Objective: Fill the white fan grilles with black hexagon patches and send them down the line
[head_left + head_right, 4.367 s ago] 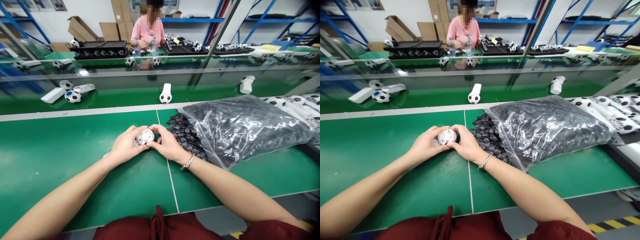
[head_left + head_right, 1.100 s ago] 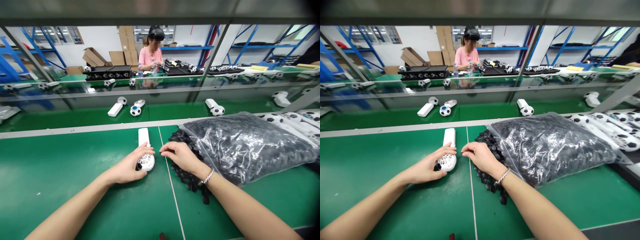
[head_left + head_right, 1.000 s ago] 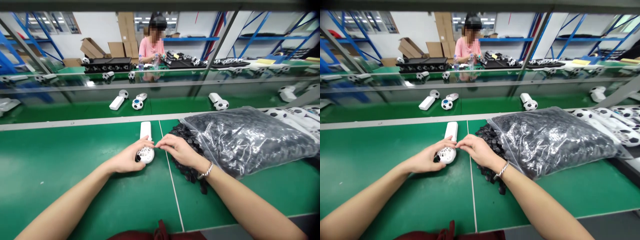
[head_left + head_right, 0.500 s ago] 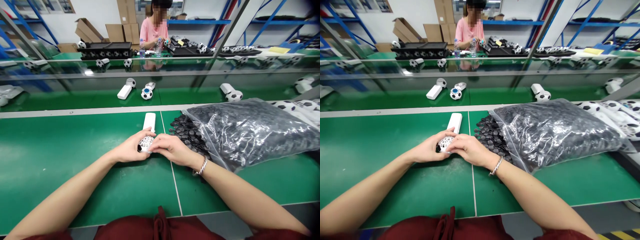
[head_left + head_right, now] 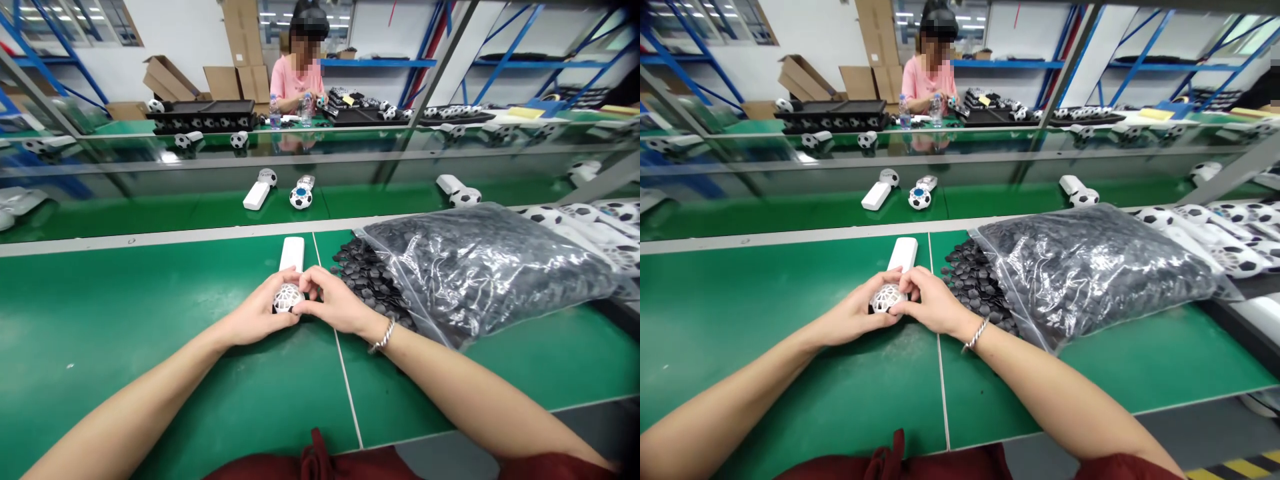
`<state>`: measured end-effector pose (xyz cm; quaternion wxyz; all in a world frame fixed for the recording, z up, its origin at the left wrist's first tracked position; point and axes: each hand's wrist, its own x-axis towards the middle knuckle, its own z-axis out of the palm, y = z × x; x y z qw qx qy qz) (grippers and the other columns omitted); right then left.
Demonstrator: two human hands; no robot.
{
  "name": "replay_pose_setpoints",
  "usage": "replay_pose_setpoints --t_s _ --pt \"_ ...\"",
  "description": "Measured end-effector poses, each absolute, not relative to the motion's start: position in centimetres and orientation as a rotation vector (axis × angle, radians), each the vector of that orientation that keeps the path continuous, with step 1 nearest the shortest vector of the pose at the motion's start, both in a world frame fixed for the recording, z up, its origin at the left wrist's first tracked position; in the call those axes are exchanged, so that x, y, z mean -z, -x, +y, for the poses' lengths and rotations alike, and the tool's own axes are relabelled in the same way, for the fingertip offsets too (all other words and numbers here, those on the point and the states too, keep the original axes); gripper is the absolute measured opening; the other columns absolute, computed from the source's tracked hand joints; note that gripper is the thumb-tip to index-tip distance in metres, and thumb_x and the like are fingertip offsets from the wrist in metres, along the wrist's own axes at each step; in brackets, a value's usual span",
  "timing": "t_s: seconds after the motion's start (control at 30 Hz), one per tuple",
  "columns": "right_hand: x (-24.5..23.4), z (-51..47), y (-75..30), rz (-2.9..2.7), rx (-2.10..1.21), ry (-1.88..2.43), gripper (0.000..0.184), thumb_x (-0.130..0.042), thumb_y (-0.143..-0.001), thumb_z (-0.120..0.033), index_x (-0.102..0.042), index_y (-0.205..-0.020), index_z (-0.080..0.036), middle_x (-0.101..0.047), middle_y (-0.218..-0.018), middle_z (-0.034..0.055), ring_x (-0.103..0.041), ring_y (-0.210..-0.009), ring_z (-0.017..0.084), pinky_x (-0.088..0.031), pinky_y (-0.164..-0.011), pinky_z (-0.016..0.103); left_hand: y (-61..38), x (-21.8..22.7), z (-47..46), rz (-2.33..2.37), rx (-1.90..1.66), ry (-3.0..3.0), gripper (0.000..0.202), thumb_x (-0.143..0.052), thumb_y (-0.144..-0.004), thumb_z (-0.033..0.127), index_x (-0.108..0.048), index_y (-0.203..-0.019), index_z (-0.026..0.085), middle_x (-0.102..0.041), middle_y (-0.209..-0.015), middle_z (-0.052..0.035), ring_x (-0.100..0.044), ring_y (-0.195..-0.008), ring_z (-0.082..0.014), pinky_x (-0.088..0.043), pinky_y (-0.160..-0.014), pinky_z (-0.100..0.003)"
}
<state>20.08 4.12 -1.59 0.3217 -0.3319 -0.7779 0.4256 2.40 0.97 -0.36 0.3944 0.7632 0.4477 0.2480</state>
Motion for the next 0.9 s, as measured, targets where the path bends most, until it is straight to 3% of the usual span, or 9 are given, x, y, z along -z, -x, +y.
replay_pose_setpoints --t_s 0.1,0.17,0.27,0.37,0.53,0.63,0.8,0.9 --pt "0.9 5.4 -21.0 -2.026 -1.146 0.946 0.015 -0.061 -0.073 -0.027 -0.052 -0.071 -0.016 -0.051 -0.070 -0.0026 -0.046 -0.062 0.008 -0.040 -0.060 0.021 -2.2 0.4 1.0 1.138 -0.622 -1.901 0.061 -0.056 -0.071 0.018 -0.031 -0.126 0.021 -0.041 -0.132 -0.0081 -0.038 -0.121 -0.0240 -0.028 -0.102 -0.042" --pt "0.3 6.5 -22.3 -1.989 -0.977 1.081 0.013 -0.054 -0.079 -0.027 -0.055 -0.071 -0.016 -0.055 -0.068 -0.0017 -0.048 -0.062 0.009 -0.040 -0.060 0.022 -2.0 0.2 1.1 1.150 -0.573 -1.885 0.062 -0.057 -0.071 0.019 -0.031 -0.127 0.021 -0.043 -0.131 -0.0084 -0.040 -0.120 -0.0245 -0.031 -0.101 -0.041" --pt "-0.2 7.8 -24.3 -2.039 -0.636 1.340 0.010 -0.056 -0.077 -0.024 -0.061 -0.072 -0.017 -0.059 -0.069 -0.0008 -0.050 -0.060 0.010 -0.039 -0.061 0.023 -2.1 0.0 1.0 1.193 -0.507 -1.917 0.059 -0.059 -0.070 0.025 -0.037 -0.124 0.023 -0.040 -0.133 -0.0081 -0.037 -0.123 -0.0268 -0.030 -0.101 -0.043" --pt "0.1 8.1 -25.2 -2.256 -0.528 1.443 0.008 -0.058 -0.075 -0.023 -0.064 -0.072 -0.019 -0.062 -0.073 -0.0002 -0.053 -0.063 0.011 -0.040 -0.061 0.023 -2.4 0.2 1.0 1.285 -0.538 -2.007 0.058 -0.065 -0.067 0.037 -0.042 -0.119 0.025 -0.034 -0.134 -0.0080 -0.030 -0.126 -0.0287 -0.025 -0.104 -0.046" --pt "0.7 7.4 -24.8 -2.584 -0.251 1.509 0.011 -0.057 -0.077 -0.025 -0.066 -0.081 -0.021 -0.064 -0.086 0.0026 -0.057 -0.082 0.016 -0.041 -0.071 0.025 -2.2 0.4 1.3 1.473 -0.528 -1.967 0.059 -0.069 -0.060 0.044 -0.047 -0.109 0.022 -0.039 -0.111 -0.0071 -0.044 -0.108 -0.0261 -0.035 -0.096 -0.044" --pt "0.9 6.7 -24.0 -2.693 -0.068 1.533 0.013 -0.053 -0.080 -0.022 -0.065 -0.083 -0.018 -0.064 -0.085 0.0061 -0.057 -0.084 0.019 -0.042 -0.071 0.028 -1.5 -0.3 1.7 1.405 -0.454 -1.952 0.054 -0.069 -0.060 0.042 -0.048 -0.106 0.022 -0.042 -0.105 -0.0043 -0.048 -0.099 -0.0232 -0.040 -0.090 -0.040" --pt "1.1 6.0 -23.1 -2.750 0.183 1.488 0.016 -0.047 -0.078 -0.010 -0.061 -0.085 -0.009 -0.061 -0.082 0.0130 -0.054 -0.082 0.025 -0.041 -0.068 0.032 -0.9 -1.2 1.7 1.248 -0.404 -2.007 0.049 -0.061 -0.066 0.025 -0.046 -0.112 0.024 -0.043 -0.111 -0.0035 -0.049 -0.099 -0.0215 -0.040 -0.088 -0.035" --pt "0.6 5.9 -23.4 -2.725 0.168 1.484 0.023 -0.042 -0.079 -0.005 -0.060 -0.093 -0.007 -0.059 -0.084 0.0152 -0.053 -0.082 0.025 -0.041 -0.070 0.033 -1.1 -1.2 1.6 1.266 -0.404 -1.986 0.048 -0.059 -0.067 0.024 -0.045 -0.113 0.024 -0.043 -0.112 -0.0040 -0.049 -0.098 -0.0211 -0.042 -0.085 -0.034"
